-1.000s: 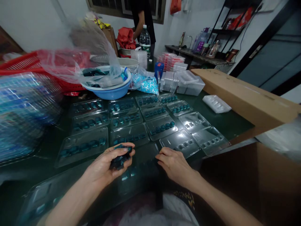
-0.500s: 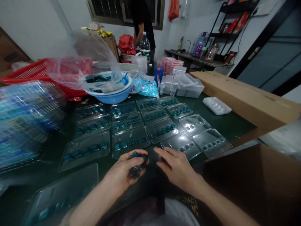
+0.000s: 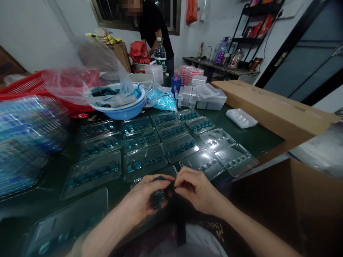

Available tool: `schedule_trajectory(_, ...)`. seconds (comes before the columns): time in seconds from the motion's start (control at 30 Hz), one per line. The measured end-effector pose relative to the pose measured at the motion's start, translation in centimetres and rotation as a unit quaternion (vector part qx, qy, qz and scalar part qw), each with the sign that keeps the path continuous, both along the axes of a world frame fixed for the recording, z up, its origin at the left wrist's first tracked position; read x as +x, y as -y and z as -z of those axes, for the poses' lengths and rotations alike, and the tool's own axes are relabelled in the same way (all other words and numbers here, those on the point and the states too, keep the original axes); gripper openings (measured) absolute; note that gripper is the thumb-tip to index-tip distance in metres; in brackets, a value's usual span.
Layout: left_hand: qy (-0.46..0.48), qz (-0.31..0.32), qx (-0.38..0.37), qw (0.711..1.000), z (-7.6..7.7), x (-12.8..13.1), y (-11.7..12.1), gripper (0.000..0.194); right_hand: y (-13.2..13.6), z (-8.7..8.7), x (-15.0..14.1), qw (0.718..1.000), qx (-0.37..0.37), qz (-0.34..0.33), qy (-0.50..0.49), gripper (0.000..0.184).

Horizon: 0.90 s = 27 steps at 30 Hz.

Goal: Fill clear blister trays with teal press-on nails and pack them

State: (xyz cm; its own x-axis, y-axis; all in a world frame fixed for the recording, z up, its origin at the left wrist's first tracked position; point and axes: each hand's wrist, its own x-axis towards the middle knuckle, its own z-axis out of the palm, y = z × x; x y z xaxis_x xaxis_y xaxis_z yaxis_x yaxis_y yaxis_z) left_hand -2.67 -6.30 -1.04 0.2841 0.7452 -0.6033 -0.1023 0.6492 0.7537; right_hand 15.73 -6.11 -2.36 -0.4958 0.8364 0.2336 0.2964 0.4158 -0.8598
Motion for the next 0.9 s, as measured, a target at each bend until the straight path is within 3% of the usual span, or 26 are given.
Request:
schedule_trajectory(0.07, 0.022, 0.025, 0.013, 0.999, -0.4, 0.1, 0.0, 0.027, -0.2, 0.2, 0.2, 0.985, -0.151, -0.001, -0.086, 0.003)
schedule_trajectory(0.17, 0.017, 0.053, 0.035, 0.998, -0.9, 0.2, 0.1, 0.022, -0.3, 0.9, 0.2, 0.928, -0.322, -0.022, -0.184, 0.014)
schedule_trajectory(0.3, 0.008, 0.077, 0.033, 0.996, -1.0, 0.4, 0.2, 0.018, -0.1, 1.6, -0.3, 0.861, -0.420, -0.029, -0.285, 0.017)
schedule_trajectory(0.33, 0.023, 0.072, 0.025, 0.997, -0.9, 0.4, 0.3, 0.017, 0.0, 1.6, -0.5, 0.862, -0.417, -0.022, -0.286, 0.017)
schedule_trajectory(0.4, 0.051, 0.046, -0.003, 0.998, -0.4, 0.5, 0.3, 0.016, 0.4, 1.4, -0.7, 0.900, -0.350, 0.024, -0.258, 0.016)
schedule_trajectory(0.47, 0.063, 0.013, -0.039, 0.997, 0.0, 0.6, 0.3, 0.018, 0.9, 1.2, -0.8, 0.950, -0.217, 0.092, -0.203, 0.020)
schedule_trajectory(0.53, 0.061, -0.018, -0.075, 0.995, 0.4, 0.9, 0.2, 0.022, 1.5, 1.1, -0.8, 0.976, -0.090, 0.136, -0.145, 0.023)
schedule_trajectory(0.67, 0.064, -0.047, -0.122, 0.989, 1.1, 1.8, 0.5, 0.026, 3.0, 1.9, -0.5, 0.983, 0.026, 0.160, -0.090, 0.019)
schedule_trajectory(0.9, 0.063, -0.004, -0.115, 0.991, 1.4, 3.5, 1.0, 0.022, 4.3, 2.7, 0.0, 0.971, 0.031, 0.227, -0.066, 0.021)
